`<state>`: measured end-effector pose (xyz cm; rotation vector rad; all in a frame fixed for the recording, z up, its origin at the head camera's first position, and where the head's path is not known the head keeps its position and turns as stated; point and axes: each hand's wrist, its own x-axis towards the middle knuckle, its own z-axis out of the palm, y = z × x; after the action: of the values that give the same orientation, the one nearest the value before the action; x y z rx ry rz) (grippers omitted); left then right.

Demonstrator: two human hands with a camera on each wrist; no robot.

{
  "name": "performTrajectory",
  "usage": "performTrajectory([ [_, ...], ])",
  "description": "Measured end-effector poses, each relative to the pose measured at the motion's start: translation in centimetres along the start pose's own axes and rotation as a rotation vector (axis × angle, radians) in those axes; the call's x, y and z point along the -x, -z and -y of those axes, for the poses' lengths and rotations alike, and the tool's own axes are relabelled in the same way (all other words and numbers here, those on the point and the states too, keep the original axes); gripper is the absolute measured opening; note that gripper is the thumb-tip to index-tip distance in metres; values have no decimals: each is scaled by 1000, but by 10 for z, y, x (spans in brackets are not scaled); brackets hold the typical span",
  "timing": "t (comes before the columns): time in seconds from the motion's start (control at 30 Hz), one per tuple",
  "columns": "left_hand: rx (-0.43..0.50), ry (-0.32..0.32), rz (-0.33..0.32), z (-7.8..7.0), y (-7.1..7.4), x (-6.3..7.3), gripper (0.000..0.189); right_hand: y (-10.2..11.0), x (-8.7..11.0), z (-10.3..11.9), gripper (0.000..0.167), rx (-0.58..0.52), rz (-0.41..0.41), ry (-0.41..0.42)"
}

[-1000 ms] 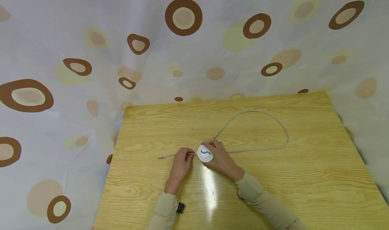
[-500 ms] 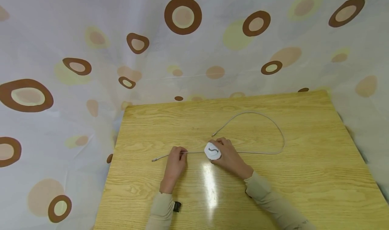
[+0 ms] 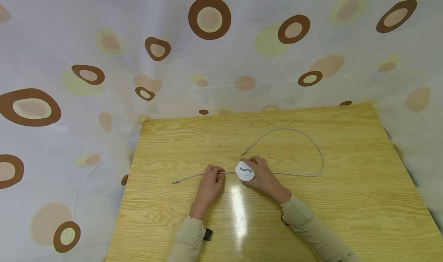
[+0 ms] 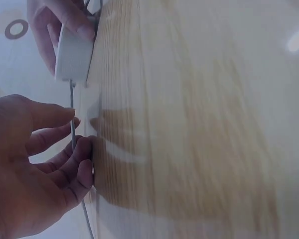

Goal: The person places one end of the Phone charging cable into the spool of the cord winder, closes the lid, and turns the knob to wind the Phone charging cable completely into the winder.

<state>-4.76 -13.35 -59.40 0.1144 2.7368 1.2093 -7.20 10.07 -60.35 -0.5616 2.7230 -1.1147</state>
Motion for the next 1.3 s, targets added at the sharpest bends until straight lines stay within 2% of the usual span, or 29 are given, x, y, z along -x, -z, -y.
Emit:
performTrajectory([
  [0.23,-132,-82,21,-16,-11,-7,19,-1,1,1,73,-29,6,-5],
  [0.33,-152,-110,26,-19,-12,-8,19,-1,1,2,73,-39,6,-2],
  [0.73,-84,-48,30,-5,0,-6,12,0,0,3,76,-53,24,-18],
  [0.93,-89,-18,-11,1,7,-4,11,-1,1,1,77,-44,17,-4],
  [1.3,-62,-14,-24,3,14,-2,12,5,2,1,75,-24,-2,4],
])
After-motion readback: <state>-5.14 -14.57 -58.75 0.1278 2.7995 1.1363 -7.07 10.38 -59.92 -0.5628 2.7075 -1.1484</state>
